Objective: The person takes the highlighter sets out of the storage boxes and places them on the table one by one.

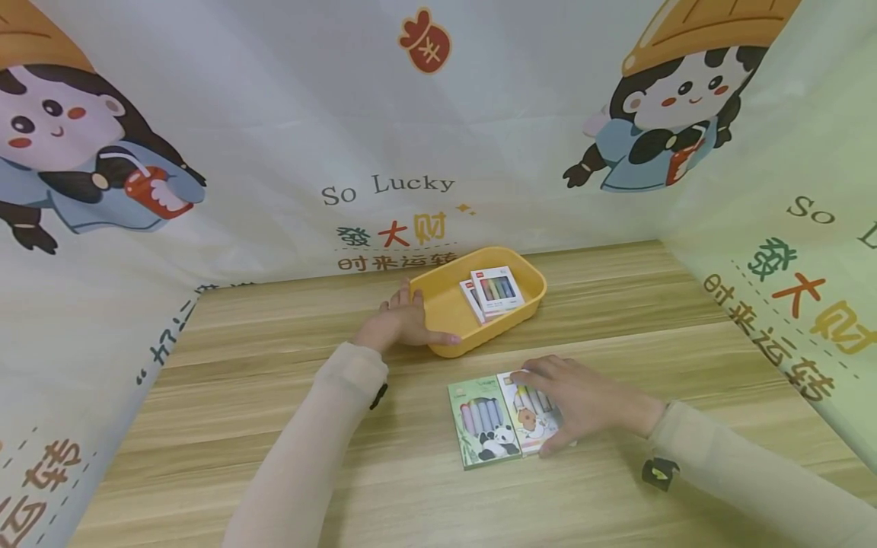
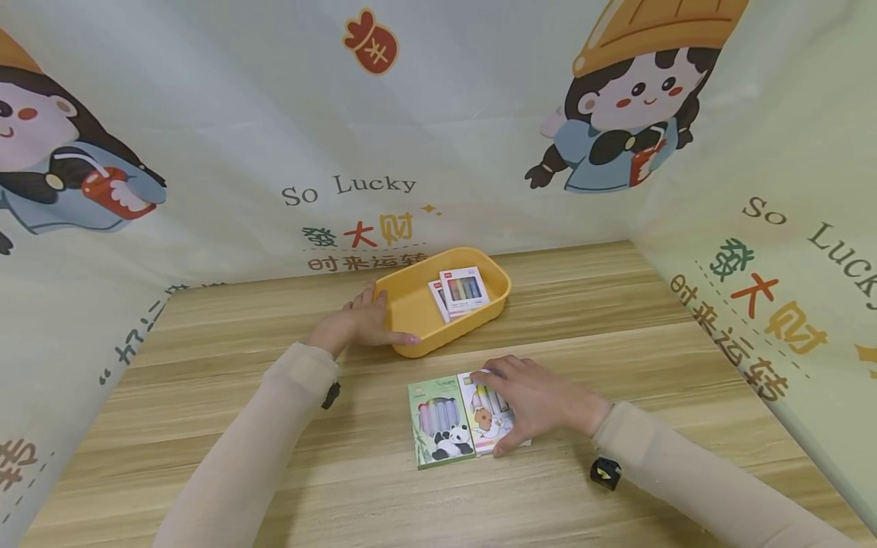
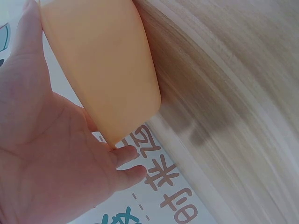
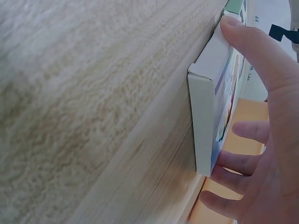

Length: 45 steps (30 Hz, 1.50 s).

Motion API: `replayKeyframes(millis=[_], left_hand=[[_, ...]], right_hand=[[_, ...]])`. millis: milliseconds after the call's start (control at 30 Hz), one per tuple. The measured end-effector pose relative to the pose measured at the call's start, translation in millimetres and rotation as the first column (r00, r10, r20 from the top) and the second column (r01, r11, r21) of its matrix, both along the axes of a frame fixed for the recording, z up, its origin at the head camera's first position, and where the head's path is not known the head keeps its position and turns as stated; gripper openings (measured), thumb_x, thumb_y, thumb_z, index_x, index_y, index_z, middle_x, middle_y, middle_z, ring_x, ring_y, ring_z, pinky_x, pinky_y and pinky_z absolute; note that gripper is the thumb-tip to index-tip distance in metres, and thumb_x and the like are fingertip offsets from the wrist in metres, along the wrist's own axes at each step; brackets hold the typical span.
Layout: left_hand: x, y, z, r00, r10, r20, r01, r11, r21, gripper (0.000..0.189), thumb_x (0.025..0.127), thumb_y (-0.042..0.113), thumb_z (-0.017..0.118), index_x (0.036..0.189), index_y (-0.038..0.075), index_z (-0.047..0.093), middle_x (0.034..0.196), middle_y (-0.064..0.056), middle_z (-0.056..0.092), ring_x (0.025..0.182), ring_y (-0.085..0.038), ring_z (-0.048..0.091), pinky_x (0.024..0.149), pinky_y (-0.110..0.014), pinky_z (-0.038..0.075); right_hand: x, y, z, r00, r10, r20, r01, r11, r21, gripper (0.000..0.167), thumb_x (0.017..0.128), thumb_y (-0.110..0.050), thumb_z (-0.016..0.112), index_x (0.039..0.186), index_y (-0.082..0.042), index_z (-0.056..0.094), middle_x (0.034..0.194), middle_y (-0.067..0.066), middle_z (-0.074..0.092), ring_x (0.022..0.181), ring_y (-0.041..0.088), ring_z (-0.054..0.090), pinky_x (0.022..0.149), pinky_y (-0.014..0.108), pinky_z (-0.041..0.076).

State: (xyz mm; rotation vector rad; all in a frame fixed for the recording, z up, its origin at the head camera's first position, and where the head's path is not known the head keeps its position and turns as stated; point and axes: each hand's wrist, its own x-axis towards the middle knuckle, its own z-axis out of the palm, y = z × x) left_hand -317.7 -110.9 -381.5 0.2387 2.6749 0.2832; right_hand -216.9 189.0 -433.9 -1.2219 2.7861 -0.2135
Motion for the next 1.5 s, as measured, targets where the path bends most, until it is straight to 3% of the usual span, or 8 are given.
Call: replayKeyframes(millis=[1000, 1133, 1300, 1500], left_hand=[[1.3, -0.3, 2.1, 1.000, 0.004, 0.005, -0.004, 1.000, 0.004, 0.131, 0.075, 0.082, 0.059, 0.158, 0.000, 0.000, 0.166, -0.021, -0.016, 0.156, -0.037, -0.001, 0.128, -0.051, 0.008], [1.3, -0.5, 3.1, 1.000, 0.008, 0.008, -0.009, 1.000, 0.008, 0.131, 0.075, 0.082, 0.059, 0.158, 0.000, 0.000, 0.166, -0.021, -0.016, 0.156, -0.037, -0.001, 0.128, -0.050, 0.007], [0.7, -1.6, 2.2, 1.000, 0.015, 0.013, -0.016, 1.000, 0.012, 0.131, 0.074, 0.082, 0.060, 0.158, 0.001, -0.001, 0.165, -0.020, -0.018, 0.156, -0.037, -0.002, 0.128, -0.050, 0.007], [3.5, -0.8, 3.9, 1.000, 0.014, 0.015, -0.015, 1.000, 0.022, 0.131, 0.075, 0.081, 0.060, 0.158, 0.001, -0.001, 0.166, -0.020, -0.017, 0.156, -0.038, -0.002, 0.128, -0.051, 0.008]], right_hand=[[-1.6, -1, 6.3, 1.000, 0.018, -0.011, -0.018, 0.999, 0.026, 0.121, 0.059, -0.081, 0.070, 0.150, -0.009, 0.040, 0.148, 0.022, 0.048, 0.136, 0.041, 0.046, 0.113, 0.063, 0.036], [-8.3, 0, 17.3, 1.000, 0.010, -0.029, -0.009, 1.000, 0.021, 0.119, 0.061, -0.081, 0.070, 0.150, -0.008, 0.040, 0.149, 0.020, 0.048, 0.137, 0.042, 0.046, 0.114, 0.063, 0.035], [-20.6, 0, 43.8, 0.998, -0.012, -0.054, 0.015, 0.999, 0.052, 0.113, 0.067, -0.075, 0.073, 0.151, -0.007, 0.039, 0.152, 0.019, 0.046, 0.140, 0.041, 0.043, 0.115, 0.061, 0.035], [-27.1, 0, 62.5, 0.998, -0.068, -0.016, 0.068, 0.997, 0.040, 0.110, 0.069, -0.068, 0.077, 0.154, -0.012, 0.035, 0.155, 0.017, 0.041, 0.144, 0.041, 0.038, 0.118, 0.064, 0.029]])
